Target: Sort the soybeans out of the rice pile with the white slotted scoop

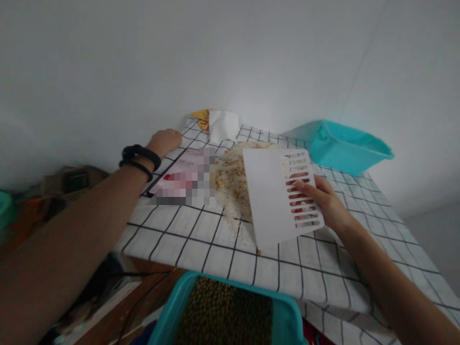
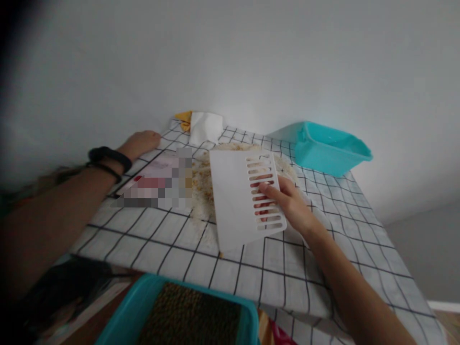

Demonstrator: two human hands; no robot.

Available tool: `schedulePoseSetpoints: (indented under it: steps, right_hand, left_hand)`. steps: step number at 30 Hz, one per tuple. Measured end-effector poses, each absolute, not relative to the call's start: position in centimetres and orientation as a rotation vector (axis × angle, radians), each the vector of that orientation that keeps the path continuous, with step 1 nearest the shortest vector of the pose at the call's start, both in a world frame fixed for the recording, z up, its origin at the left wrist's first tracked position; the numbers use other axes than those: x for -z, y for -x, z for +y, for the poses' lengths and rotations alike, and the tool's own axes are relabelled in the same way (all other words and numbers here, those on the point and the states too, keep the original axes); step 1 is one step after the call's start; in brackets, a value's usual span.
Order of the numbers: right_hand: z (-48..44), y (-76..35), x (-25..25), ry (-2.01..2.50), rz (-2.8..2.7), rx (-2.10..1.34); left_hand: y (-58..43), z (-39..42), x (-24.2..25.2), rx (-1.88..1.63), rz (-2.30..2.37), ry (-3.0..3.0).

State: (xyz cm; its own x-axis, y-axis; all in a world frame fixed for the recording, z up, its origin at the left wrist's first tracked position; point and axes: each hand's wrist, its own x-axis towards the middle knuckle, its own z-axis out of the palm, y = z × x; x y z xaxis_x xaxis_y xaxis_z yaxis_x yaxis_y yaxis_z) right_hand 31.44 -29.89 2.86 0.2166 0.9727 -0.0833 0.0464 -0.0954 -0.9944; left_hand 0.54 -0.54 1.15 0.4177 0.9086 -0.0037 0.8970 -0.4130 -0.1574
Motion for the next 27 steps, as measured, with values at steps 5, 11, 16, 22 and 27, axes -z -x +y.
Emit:
schedulePoseSetpoints:
  steps: [5,11,16,22,27]
  right_hand:
    - [-29.9,-31.4,-2.6,1.385,-1.065,-1.109]
    - [-30.1,-31.7,-2.9,1.332,-1.15,-1.146]
    - [-30.5,-31.8,-3.0,1.282,-1.276,-1.291]
    - [-30.2,-32.3,-2.9,1.238,-1.316,-1.292]
    - [-30.2,-32.7,-3.1,1.228,-1.332,-1.342]
  left_hand:
    - [-0.7,-1.1,-1.4,-0.221,-1.632,2.509]
    - [-0.7,-1.1,-1.5,-0.226,-1.616,2.501]
    - [-0.5,-0.5,-1.2,-0.214,-1.605,2.509]
    - [-0.5,-0.1,-0.8,-0.203,-1.601,2.498]
    - [-0.4,-0.3,-0.9,-0.206,-1.603,2.503]
